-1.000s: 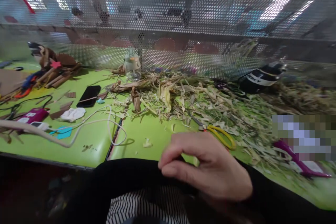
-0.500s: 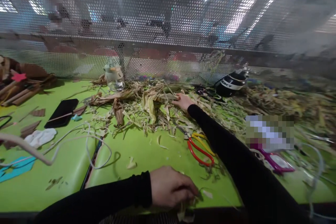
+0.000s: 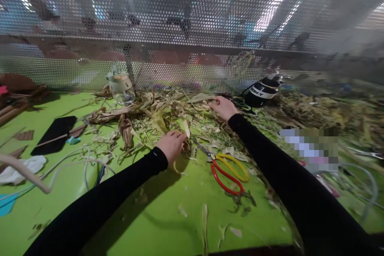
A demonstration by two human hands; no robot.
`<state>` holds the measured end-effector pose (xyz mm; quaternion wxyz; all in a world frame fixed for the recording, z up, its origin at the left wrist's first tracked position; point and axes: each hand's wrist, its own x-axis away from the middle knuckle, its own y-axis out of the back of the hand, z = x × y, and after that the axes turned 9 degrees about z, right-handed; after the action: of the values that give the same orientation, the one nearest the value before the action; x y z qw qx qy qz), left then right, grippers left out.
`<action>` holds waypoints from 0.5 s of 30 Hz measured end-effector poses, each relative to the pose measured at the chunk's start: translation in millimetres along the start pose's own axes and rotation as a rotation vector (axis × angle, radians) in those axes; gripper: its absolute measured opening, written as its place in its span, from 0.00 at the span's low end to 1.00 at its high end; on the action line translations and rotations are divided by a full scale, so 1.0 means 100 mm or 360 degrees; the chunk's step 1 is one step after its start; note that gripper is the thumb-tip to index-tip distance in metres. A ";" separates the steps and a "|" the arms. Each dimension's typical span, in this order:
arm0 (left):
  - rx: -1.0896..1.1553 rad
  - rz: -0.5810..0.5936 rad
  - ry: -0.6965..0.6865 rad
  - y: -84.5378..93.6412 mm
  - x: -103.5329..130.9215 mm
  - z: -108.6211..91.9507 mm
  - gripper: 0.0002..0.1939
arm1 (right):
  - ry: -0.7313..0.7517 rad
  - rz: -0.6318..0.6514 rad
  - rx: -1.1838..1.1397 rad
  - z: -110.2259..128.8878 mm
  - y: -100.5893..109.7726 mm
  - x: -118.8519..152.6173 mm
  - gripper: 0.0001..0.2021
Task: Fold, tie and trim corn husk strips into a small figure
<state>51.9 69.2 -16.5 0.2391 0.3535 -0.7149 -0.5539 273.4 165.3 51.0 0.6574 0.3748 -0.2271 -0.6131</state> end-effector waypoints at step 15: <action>0.0569 -0.0134 0.0174 0.16 -0.01 0.01 0.19 | 0.0206 0.0156 -0.0223 0.35 -0.42 0.30 0.17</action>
<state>48.2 72.8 -1.6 0.1874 0.4495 -0.7725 -0.4075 224.4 129.7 35.8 0.7244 0.3551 -0.1589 -0.5691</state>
